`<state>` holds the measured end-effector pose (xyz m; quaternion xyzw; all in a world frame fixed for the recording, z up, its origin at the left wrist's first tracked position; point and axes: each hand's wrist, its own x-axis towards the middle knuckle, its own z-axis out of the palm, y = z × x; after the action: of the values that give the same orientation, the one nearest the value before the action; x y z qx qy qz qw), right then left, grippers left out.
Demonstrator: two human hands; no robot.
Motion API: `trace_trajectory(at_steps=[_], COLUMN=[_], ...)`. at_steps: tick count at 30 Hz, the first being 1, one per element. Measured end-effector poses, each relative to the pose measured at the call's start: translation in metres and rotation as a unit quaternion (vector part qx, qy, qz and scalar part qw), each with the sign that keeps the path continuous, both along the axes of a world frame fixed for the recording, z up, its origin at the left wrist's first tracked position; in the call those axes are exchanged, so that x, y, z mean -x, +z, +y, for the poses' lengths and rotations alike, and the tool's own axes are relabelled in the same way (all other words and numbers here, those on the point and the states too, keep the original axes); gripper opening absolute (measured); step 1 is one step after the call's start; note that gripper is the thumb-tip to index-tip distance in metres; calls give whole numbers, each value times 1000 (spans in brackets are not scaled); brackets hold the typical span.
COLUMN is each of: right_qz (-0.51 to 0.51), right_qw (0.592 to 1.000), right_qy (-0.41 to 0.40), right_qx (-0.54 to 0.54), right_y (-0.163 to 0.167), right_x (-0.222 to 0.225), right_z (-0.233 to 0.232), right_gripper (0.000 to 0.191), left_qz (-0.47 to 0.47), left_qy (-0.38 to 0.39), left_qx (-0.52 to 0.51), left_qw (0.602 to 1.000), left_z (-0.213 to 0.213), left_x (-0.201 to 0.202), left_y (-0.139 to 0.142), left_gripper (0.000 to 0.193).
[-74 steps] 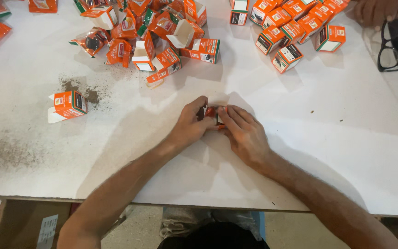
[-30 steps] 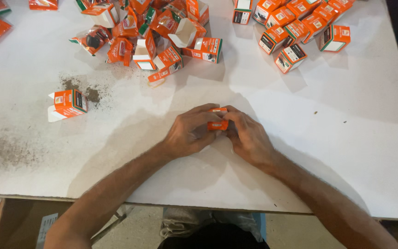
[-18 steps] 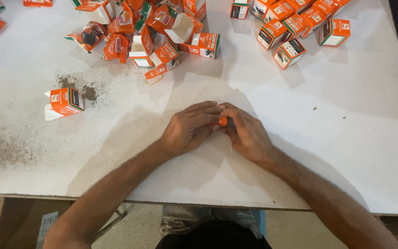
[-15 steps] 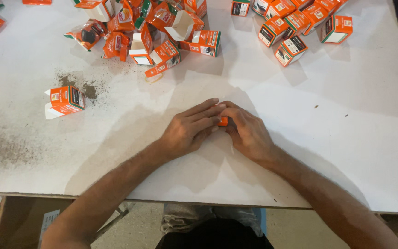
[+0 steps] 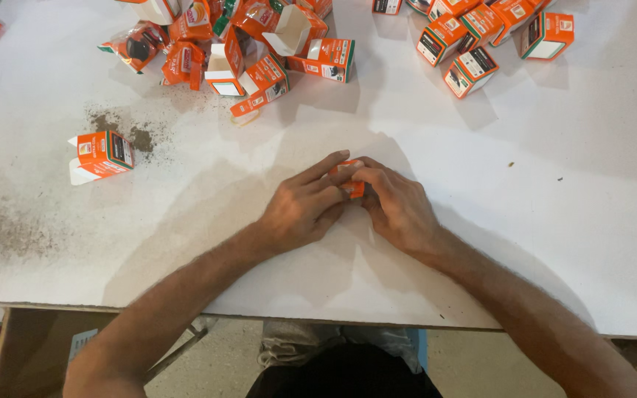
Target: The person folds and assembles small orange cardboard boxes at a white table, pressing the flaps closed and placing finished boxes onto a growing pile, occasionally picking up new flat boxes from the table. Another person's hands are visible at the edge of the table handling boxes as well.
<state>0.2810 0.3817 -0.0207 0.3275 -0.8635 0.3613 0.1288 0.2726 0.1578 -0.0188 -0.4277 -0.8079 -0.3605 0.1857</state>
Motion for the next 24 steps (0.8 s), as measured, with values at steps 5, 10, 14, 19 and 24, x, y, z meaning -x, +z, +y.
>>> trace_trajectory(at_steps=[5,10,14,19,24], right_qz=[10,-18,-20,-15,-22], right_qw=[1000,1000,1000,1000,1000], right_qy=[-13,-10,-17,-7,11], right_qx=[0,3,-5,-1,9], right_y=[0,-2,-2,2,-1], right_x=[1,3,2,2,2], right_z=[-2,0,0,0,2], right_gripper=[54,53,58,64,70], left_qz=[-179,-111,-99,-87,-21], left_qy=[-36,-49,4,5,-4], left_qx=[-149,-79,-70,-90,-12], left_qw=[972,990,993,992,1000], left_z=[-1,-2,5,4,0], left_x=[4,-1,-2,1,-2], left_y=[4,10,8,3,4], left_gripper=[34,36,29,27,27])
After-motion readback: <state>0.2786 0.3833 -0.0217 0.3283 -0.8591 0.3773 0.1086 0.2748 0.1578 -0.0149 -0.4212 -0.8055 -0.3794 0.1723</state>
